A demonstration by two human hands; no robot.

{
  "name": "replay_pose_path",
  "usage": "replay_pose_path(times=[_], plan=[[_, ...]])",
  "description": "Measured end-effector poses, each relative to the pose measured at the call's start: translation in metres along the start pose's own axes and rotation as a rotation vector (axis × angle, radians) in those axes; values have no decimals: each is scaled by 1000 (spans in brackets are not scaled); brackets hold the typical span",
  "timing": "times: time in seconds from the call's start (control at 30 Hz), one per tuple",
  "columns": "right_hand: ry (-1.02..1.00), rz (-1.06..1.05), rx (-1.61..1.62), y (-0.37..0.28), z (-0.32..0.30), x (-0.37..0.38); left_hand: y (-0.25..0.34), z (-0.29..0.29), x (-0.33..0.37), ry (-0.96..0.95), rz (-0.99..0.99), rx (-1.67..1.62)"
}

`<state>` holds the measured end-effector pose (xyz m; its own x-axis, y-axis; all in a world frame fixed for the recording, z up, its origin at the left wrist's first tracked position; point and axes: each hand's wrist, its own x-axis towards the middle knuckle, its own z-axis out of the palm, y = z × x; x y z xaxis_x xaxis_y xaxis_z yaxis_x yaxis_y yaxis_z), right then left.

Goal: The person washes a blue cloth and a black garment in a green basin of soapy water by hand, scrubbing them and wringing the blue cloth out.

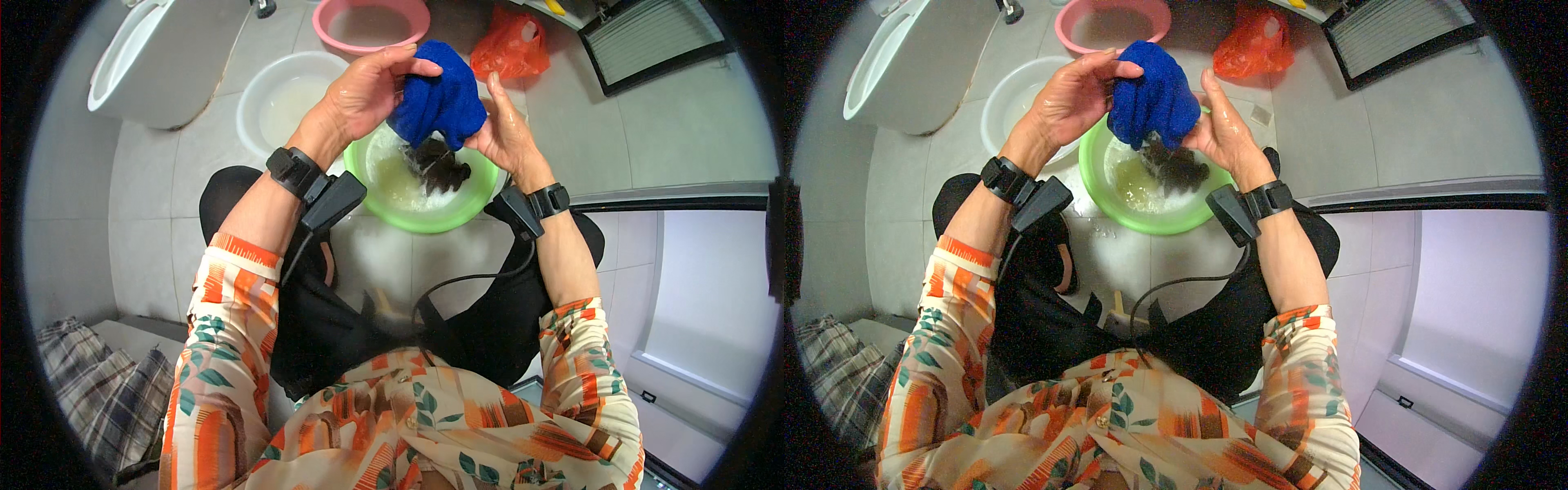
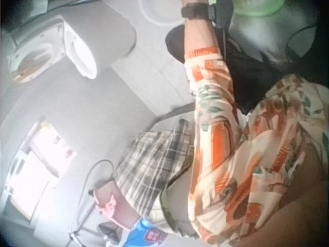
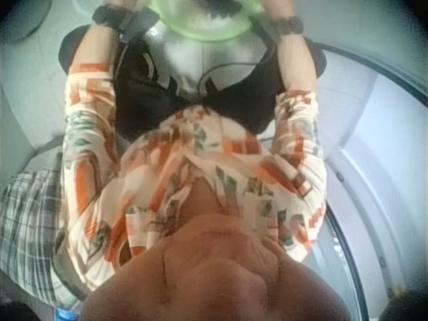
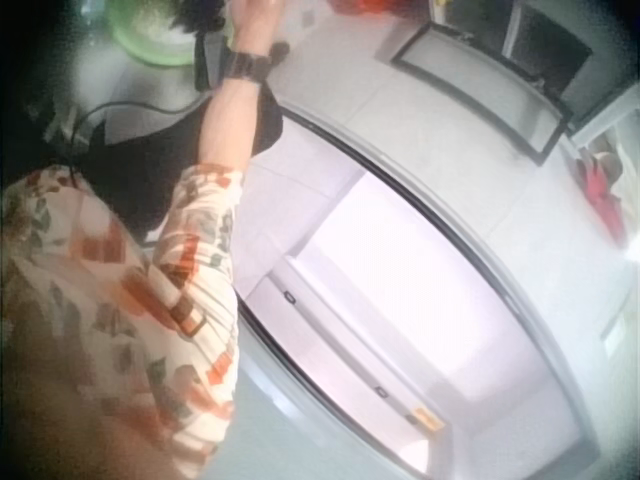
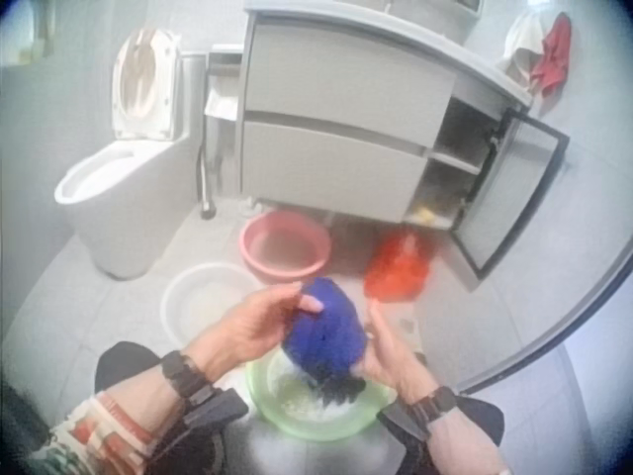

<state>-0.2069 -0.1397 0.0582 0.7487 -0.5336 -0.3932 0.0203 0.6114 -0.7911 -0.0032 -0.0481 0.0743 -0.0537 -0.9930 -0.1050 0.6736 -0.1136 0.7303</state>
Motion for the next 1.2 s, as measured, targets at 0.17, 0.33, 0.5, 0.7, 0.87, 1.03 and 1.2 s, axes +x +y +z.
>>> replay_pose_path(times=[0.17, 0.33, 0.5, 0.7, 0.87, 1.03, 1.2], plan=[[-175, 99, 87, 4, -10, 0, 3, 3, 3, -36, 38, -40], [1, -306, -207, 0, 6, 2, 4, 2, 1, -19, 48, -25], [95, -551, 16, -21, -11, 3, 4, 1, -2, -37, -12, 146], [77, -528, 248, -30, -9, -3, 2, 3, -2, -14, -45, 293], [38, -462, 347, -30, 0, -8, 4, -7, -4, 38, -22, 309], [-40, -361, 350, -26, 2, -9, 0, 4, -1, 2, -19, 374], [-107, -365, 415, -37, 18, -21, -5, 9, 0, -190, 87, 545]])
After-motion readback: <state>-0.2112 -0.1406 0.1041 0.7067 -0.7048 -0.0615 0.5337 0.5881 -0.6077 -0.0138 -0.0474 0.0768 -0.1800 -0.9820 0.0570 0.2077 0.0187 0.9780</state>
